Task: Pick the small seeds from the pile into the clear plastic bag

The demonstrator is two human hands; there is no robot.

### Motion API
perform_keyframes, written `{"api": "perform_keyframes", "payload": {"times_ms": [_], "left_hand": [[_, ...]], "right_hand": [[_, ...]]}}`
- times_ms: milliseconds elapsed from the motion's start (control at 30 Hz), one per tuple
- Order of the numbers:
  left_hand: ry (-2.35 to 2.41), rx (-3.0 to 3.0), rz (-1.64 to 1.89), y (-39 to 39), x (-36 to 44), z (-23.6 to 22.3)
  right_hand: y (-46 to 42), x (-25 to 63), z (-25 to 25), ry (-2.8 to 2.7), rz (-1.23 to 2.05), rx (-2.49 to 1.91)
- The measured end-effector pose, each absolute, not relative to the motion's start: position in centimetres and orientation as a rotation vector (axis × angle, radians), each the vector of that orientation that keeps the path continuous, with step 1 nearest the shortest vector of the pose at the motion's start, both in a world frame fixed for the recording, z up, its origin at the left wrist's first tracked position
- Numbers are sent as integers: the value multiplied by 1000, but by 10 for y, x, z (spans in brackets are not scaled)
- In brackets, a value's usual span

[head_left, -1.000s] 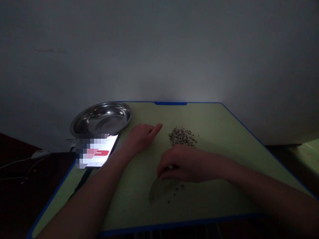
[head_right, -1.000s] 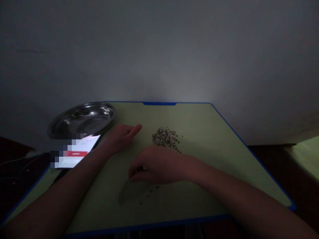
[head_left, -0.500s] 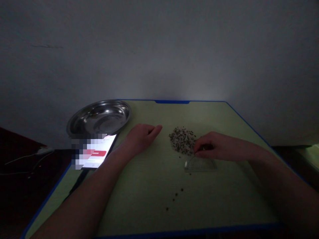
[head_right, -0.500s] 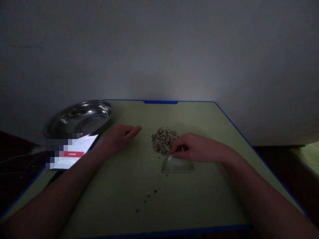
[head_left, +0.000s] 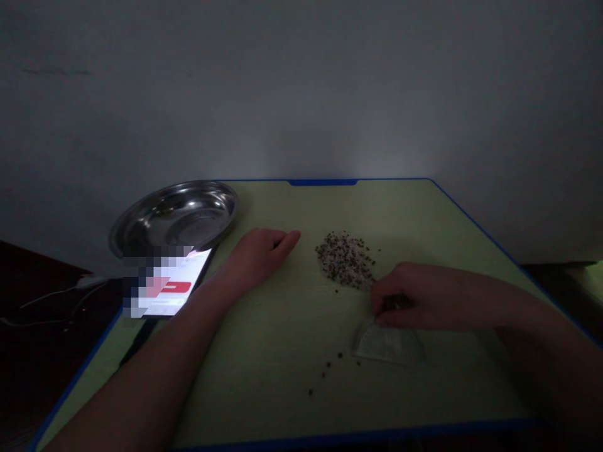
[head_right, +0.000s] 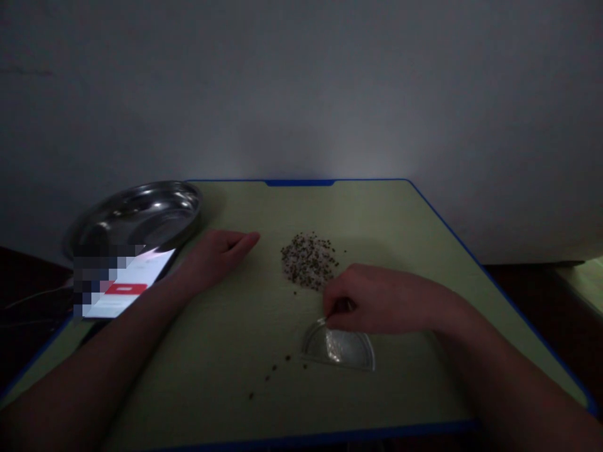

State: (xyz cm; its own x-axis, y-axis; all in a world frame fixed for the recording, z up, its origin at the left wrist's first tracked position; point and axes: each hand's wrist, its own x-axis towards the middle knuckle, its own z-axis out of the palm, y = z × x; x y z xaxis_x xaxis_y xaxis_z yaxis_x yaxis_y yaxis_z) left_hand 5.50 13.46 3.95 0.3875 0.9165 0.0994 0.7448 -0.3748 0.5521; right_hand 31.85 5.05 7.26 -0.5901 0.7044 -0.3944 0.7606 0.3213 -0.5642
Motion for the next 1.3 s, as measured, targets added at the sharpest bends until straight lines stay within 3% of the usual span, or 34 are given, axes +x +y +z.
{"api": "perform_keyframes", "payload": {"times_ms": [400,967,1300], "left_hand": [[1459,2232,500,131,58,44],[1430,2276,500,132,59,41],[1407,2289,559,133,60,40]], "right_hand": [[54,316,73,2621,-1029,1576],[28,261,54,2874,-1025,1327],[7,256,61,2717,-1262,1199]]}}
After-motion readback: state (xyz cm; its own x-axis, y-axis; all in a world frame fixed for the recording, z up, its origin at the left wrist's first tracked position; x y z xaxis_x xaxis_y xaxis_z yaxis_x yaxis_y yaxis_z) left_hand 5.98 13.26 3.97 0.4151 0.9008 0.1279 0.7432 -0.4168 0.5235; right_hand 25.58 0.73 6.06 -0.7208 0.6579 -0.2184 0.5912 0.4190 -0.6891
